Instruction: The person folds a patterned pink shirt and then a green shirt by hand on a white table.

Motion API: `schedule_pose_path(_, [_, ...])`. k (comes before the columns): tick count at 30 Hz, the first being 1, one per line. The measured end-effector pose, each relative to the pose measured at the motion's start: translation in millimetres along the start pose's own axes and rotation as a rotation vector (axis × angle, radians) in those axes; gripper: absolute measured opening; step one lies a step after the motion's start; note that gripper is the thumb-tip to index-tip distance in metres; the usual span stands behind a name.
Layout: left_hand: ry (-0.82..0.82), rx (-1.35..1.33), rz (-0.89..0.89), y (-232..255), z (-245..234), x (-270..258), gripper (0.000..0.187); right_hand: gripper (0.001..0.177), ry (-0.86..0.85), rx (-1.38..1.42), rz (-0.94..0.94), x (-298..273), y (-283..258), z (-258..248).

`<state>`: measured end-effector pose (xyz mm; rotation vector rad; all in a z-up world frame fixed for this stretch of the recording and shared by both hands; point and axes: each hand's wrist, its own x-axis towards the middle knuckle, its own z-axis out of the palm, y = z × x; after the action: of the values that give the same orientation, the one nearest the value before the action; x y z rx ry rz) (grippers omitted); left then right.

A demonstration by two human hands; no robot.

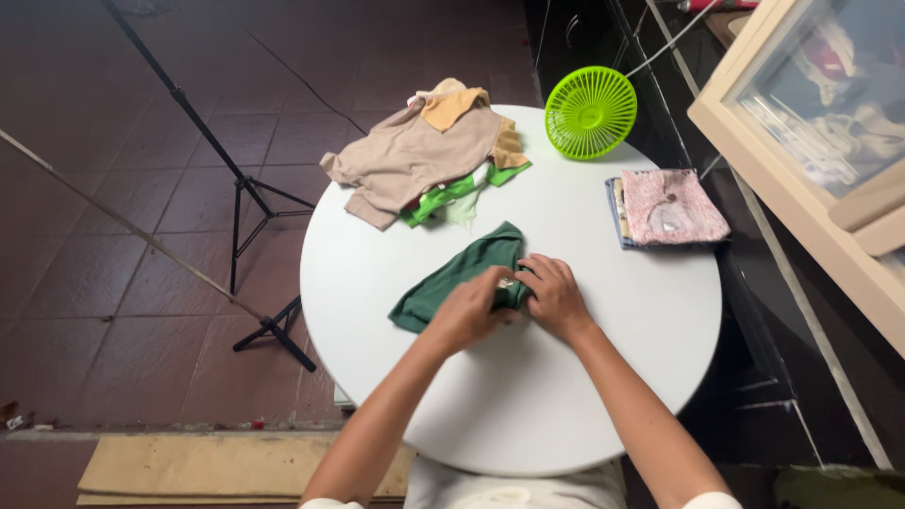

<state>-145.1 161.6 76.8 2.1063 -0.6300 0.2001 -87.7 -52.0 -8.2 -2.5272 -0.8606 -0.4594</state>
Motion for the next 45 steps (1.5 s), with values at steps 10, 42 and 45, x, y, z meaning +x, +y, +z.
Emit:
schedule_pose_path(10, [0.054, -0.079, -0.145, 17.6, -57.4, -61.0, 0.032, 0.026, 0.23, 0.302, 0.291, -81.9, -56.8, -133.8])
schedule_pose_path(42, [-0.219, 0.621, -0.194, -61.5, 53.1, -33.0, 0.065, 0.082, -0.239, -0.124, 0.237, -68.8, 10.0, -3.5])
schedule_pose_path(45, [-0.224, 0.605, -0.189, -68.6, 54.1, -23.0, 0.065, 0.082, -0.241, -0.111, 0.259, -61.2, 17.3, -1.1])
